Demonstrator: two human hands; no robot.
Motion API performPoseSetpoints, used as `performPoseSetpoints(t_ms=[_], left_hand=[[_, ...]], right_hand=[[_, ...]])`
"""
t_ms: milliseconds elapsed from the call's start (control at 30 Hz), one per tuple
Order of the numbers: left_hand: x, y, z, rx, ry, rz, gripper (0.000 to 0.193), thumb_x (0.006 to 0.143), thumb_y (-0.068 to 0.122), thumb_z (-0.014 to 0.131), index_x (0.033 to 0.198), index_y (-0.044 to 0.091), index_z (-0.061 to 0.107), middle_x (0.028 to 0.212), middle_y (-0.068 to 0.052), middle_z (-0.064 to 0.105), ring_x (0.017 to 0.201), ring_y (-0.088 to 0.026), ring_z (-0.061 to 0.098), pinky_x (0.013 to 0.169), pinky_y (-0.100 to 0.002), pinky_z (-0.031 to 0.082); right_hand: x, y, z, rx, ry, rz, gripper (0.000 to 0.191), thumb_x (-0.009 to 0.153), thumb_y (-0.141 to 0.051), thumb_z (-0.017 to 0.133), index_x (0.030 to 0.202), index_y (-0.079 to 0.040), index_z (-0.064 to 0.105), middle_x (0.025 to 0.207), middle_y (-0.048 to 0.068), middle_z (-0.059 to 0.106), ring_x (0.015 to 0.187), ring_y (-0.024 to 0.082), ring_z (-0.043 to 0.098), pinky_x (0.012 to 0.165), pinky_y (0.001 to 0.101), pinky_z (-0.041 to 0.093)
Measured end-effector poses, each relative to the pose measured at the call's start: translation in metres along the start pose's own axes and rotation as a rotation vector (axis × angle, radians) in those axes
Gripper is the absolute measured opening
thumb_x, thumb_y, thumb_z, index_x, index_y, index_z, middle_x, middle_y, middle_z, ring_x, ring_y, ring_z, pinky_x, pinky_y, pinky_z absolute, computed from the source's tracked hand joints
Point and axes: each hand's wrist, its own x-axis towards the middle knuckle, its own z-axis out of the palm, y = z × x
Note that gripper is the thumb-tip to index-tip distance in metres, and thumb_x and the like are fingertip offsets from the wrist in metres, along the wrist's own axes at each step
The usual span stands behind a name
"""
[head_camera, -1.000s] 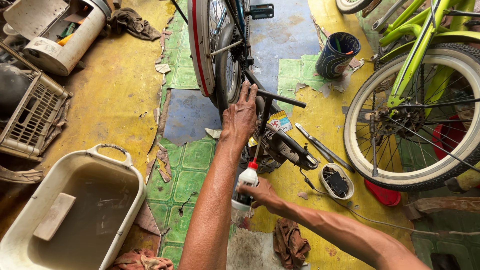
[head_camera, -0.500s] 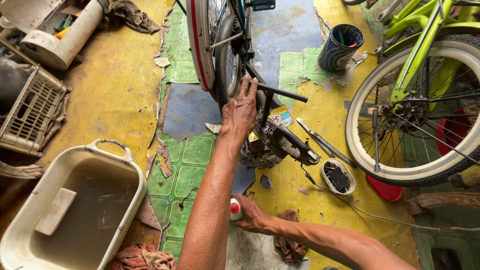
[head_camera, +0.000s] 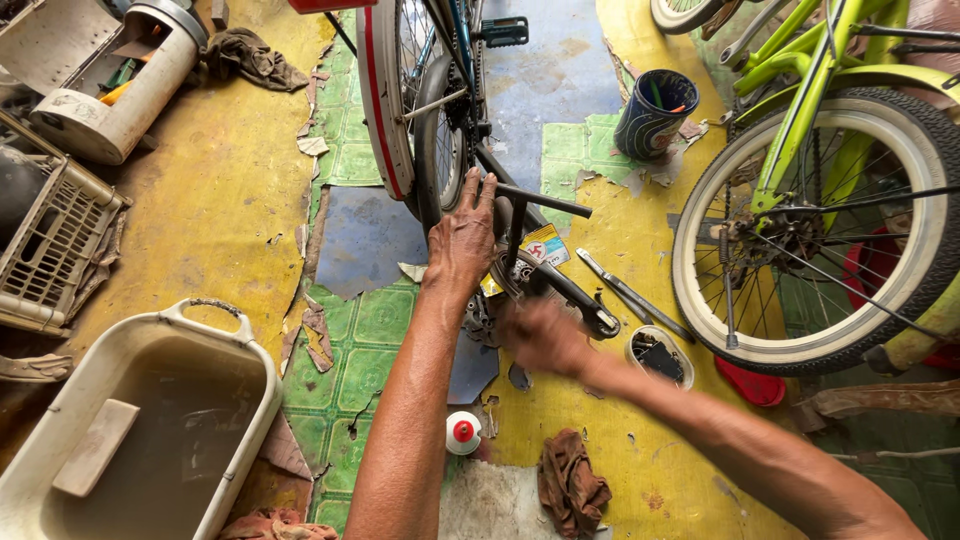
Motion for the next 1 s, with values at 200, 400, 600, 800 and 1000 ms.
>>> performPoseSetpoints(t_ms=[200, 400, 600, 800, 1000], left_hand=[[-0.002, 0.002, -0.007, 0.002, -0.046, -0.012, 0.098, 0.077, -0.001, 0.070, 0.161, 0.021, 0.025, 0.171, -0.005, 0.016, 0.105, -0.036, 0.072, 0.086, -0.043, 0.064], [-0.005, 0.002, -0.010, -0.032, -0.028, -0.006, 0.105, 0.073, 0.001, 0.076, 0.161, 0.024, 0.023, 0.171, -0.003, 0.013, 0.103, -0.033, 0.073, 0.088, -0.043, 0.063], [-0.011, -0.001, -0.007, -0.157, -0.069, -0.062, 0.105, 0.076, -0.004, 0.068, 0.162, 0.032, 0.020, 0.173, 0.006, 0.011, 0.089, -0.031, 0.075, 0.082, -0.042, 0.065], [-0.019, -0.010, 0.008, -0.236, 0.102, 0.078, 0.111, 0.073, -0.008, 0.066, 0.162, 0.036, 0.016, 0.173, 0.003, 0.008, 0.092, -0.032, 0.072, 0.077, -0.043, 0.063], [-0.017, -0.013, 0.021, -0.249, 0.108, 0.061, 0.111, 0.074, -0.009, 0.065, 0.162, 0.037, 0.015, 0.174, 0.002, 0.008, 0.098, -0.032, 0.071, 0.080, -0.044, 0.063]], right_hand=[[0.083, 0.074, -0.122, 0.001, 0.413, 0.227, 0.024, 0.108, -0.029, 0.050, 0.116, -0.007, 0.057, 0.088, 0.014, 0.066, 0.077, 0.028, 0.064, 0.069, 0.0427, 0.055], [0.102, 0.072, -0.114, -0.030, -0.027, 0.430, 0.055, 0.107, -0.056, 0.041, 0.090, -0.008, 0.061, 0.063, 0.008, 0.056, 0.055, 0.022, 0.051, 0.058, 0.0455, 0.049], [0.108, 0.075, -0.109, 0.013, -0.026, 0.472, 0.061, 0.106, -0.061, 0.042, 0.081, -0.009, 0.061, 0.061, 0.014, 0.063, 0.055, 0.032, 0.062, 0.053, 0.0465, 0.051], [0.102, 0.062, -0.115, -0.039, 0.138, 0.431, 0.057, 0.104, -0.060, 0.046, 0.085, -0.009, 0.062, 0.063, 0.015, 0.067, 0.056, 0.031, 0.067, 0.053, 0.0462, 0.051], [0.101, 0.057, -0.117, -0.043, 0.155, 0.439, 0.056, 0.103, -0.060, 0.049, 0.084, -0.009, 0.062, 0.064, 0.015, 0.068, 0.058, 0.032, 0.068, 0.054, 0.0471, 0.051]])
